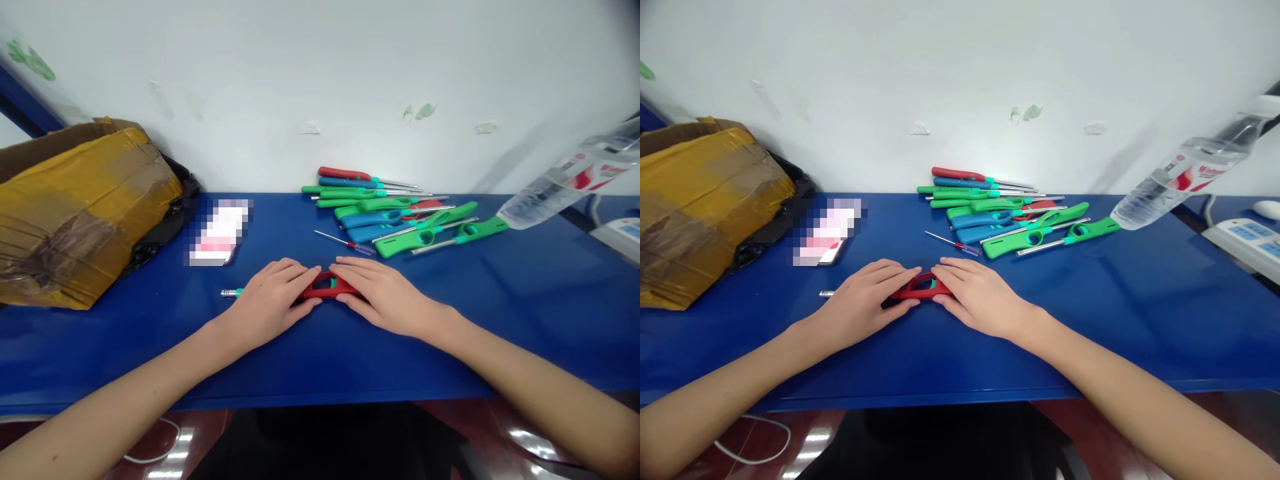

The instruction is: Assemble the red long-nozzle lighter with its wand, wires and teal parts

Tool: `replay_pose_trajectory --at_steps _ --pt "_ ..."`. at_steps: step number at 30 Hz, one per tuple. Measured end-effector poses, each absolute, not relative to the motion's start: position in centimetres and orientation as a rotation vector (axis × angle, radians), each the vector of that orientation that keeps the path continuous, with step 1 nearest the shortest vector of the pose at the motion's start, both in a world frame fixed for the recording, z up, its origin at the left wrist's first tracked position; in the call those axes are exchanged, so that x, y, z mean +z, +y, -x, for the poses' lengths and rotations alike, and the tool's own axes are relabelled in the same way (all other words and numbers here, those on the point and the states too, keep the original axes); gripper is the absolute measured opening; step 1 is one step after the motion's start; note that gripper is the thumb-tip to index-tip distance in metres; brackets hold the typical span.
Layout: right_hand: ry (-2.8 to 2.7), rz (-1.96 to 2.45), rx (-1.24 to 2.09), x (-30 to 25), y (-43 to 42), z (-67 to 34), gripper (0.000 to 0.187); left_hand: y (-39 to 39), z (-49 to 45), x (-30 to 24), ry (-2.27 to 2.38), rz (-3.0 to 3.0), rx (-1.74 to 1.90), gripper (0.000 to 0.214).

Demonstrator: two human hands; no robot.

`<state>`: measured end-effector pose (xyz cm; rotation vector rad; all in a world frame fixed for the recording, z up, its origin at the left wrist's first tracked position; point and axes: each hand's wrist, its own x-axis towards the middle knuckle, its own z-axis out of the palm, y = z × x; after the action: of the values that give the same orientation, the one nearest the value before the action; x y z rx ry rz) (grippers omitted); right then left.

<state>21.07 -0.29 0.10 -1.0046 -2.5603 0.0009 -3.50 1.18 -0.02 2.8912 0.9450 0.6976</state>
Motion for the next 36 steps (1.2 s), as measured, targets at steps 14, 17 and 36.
replay_pose_trajectory --at_steps 14,17,36 --pt "-2.21 1.168 0.644 1.5 0.0 -21.6 0.038 1.6 3.9 0.2 1.14 -2.694 0.6 0.059" --pt "-2.042 1.18 0.743 1.8 0.4 -21.9 0.036 1.7 3.9 0.4 1.114 -2.65 0.574 0.055" --pt "-1.986 1.289 0.523 2.3 0.7 -25.1 0.032 1.6 2.5 0.6 0.759 -2.876 0.612 0.038"
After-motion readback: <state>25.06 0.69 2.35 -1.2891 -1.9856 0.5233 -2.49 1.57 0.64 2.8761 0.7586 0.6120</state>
